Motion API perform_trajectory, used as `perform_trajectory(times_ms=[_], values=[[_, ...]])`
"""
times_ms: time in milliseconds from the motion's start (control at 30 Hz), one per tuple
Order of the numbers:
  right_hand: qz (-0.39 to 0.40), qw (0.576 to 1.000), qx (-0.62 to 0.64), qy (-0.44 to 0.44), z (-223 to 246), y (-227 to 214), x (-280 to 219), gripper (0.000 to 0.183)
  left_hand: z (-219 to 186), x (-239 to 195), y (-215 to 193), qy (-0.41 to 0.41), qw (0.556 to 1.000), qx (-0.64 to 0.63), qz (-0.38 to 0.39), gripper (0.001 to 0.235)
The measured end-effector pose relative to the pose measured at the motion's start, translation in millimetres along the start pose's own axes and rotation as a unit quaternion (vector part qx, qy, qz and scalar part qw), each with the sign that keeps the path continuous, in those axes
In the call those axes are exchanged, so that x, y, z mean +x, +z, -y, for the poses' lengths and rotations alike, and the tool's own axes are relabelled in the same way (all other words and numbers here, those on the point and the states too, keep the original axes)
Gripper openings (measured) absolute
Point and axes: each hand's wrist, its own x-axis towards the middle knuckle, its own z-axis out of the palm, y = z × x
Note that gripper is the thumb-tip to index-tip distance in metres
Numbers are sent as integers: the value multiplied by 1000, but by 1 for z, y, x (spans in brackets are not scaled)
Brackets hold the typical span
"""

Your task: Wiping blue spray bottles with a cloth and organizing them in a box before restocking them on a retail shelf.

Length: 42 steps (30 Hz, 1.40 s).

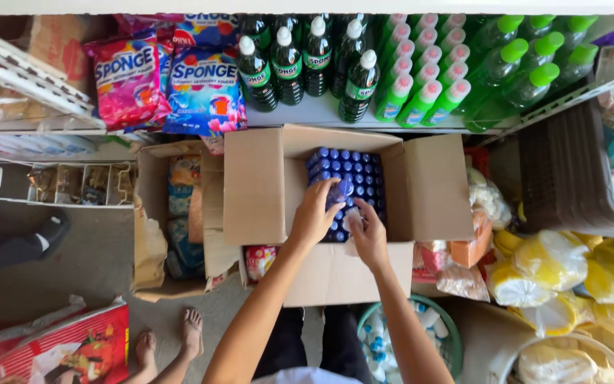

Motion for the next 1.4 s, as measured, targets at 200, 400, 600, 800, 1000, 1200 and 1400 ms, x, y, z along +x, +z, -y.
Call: perform_trajectory(times_ms=[200, 400, 600, 800, 1000, 1200, 1400], values=[[-78, 993, -8, 84, -94, 0, 19, 45, 57, 14, 59, -144, 985, 69, 60, 50], [-130, 985, 11, 114, -116, 1, 20, 38, 146, 29, 134, -220, 974, 38, 25, 50], [-96, 985, 2, 144, -102, -1, 25, 32, 206, 54, 179, -277, 959, 43, -41, 45], [-78, 987, 25, 140, -107, 0, 25, 28, 292, 62, 249, -361, 926, -37, -99, 66], [-67, 989, 45, 120, -102, 7, 42, 25, 316, 65, 232, -417, 906, -67, -32, 57], [-66, 994, 83, 37, -26, 32, 76, 25, 115, 50, 100, -248, 906, -332, -86, 33], [-59, 952, 297, -50, 124, 23, 71, 38, -46, 26, -34, 109, 967, -219, -66, 51]])
